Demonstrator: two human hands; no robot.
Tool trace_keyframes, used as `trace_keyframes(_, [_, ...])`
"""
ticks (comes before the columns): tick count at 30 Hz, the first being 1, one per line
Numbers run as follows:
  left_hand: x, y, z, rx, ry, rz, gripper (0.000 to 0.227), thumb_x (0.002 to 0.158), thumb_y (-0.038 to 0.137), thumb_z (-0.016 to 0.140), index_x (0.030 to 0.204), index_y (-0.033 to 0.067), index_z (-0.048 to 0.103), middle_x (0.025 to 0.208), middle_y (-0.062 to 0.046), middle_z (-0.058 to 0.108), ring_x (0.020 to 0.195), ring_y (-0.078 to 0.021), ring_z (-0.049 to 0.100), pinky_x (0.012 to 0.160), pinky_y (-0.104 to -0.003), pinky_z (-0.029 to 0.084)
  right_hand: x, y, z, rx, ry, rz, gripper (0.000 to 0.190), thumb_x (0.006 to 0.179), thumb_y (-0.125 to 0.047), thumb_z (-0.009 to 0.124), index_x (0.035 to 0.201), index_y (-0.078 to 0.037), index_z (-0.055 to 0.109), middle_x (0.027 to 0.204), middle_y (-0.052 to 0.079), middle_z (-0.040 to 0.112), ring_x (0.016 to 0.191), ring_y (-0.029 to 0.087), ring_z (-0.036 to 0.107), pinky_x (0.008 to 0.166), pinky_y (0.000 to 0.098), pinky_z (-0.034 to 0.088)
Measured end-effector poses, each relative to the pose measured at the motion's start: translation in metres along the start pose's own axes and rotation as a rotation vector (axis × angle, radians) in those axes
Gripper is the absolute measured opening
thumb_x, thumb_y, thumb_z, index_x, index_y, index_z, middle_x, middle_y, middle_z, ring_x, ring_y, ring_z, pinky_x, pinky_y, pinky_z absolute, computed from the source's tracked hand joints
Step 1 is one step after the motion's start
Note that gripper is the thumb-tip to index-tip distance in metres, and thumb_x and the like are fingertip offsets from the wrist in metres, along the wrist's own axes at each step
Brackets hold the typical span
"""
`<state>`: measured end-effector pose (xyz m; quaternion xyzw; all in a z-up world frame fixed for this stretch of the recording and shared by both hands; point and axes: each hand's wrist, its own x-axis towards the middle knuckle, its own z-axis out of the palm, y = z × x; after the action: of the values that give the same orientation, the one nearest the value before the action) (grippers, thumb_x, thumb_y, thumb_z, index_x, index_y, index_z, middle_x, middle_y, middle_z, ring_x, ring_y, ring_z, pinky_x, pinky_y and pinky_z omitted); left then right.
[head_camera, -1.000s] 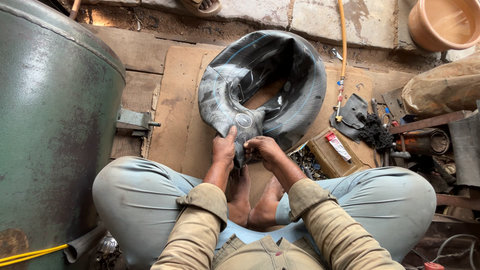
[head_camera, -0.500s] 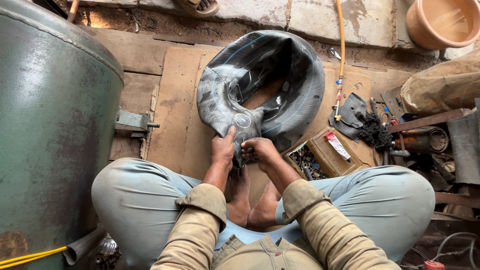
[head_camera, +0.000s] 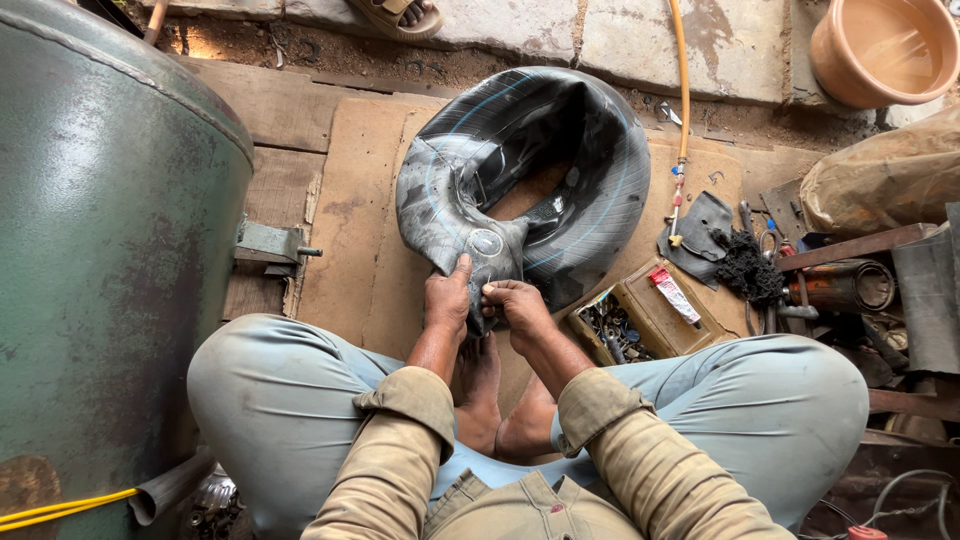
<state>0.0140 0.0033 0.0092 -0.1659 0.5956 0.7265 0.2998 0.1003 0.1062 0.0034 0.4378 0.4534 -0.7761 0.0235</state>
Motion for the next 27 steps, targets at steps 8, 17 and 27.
trace_keyframes(8, [0.002,-0.004,-0.001,0.004,-0.003,0.03,0.038,0.096,0.027,0.071,0.115,-0.0058,0.071,0.105,-0.011,0.075,0.089,-0.0178,0.067,0.08,-0.034,0.053,-0.001,-0.005,-0.005,0.002,-0.023,0.034,0.007,0.088,-0.014,0.073,0.09,-0.007,0.072,0.075,0.002,0.071,0.063,0.011,0.066,0.061,0.0254,0.048])
trace_keyframes(17, [0.006,-0.008,-0.002,-0.011,-0.016,0.034,0.039,0.094,0.027,0.071,0.119,-0.0036,0.07,0.108,-0.01,0.075,0.091,-0.0175,0.067,0.081,-0.033,0.053,0.004,-0.004,-0.01,-0.009,-0.046,0.026,0.008,0.086,-0.012,0.074,0.09,-0.005,0.072,0.076,0.004,0.072,0.064,0.013,0.067,0.06,0.0251,0.048])
trace_keyframes(27, [0.039,-0.039,-0.016,0.249,0.062,0.102,0.047,0.09,0.039,0.076,0.092,-0.0078,0.075,0.083,-0.005,0.072,0.072,-0.0125,0.059,0.064,-0.036,0.051,0.003,-0.005,-0.001,-0.098,0.038,-0.017,0.017,0.086,-0.018,0.072,0.082,-0.002,0.074,0.069,0.007,0.069,0.054,0.017,0.061,0.048,0.0318,0.048])
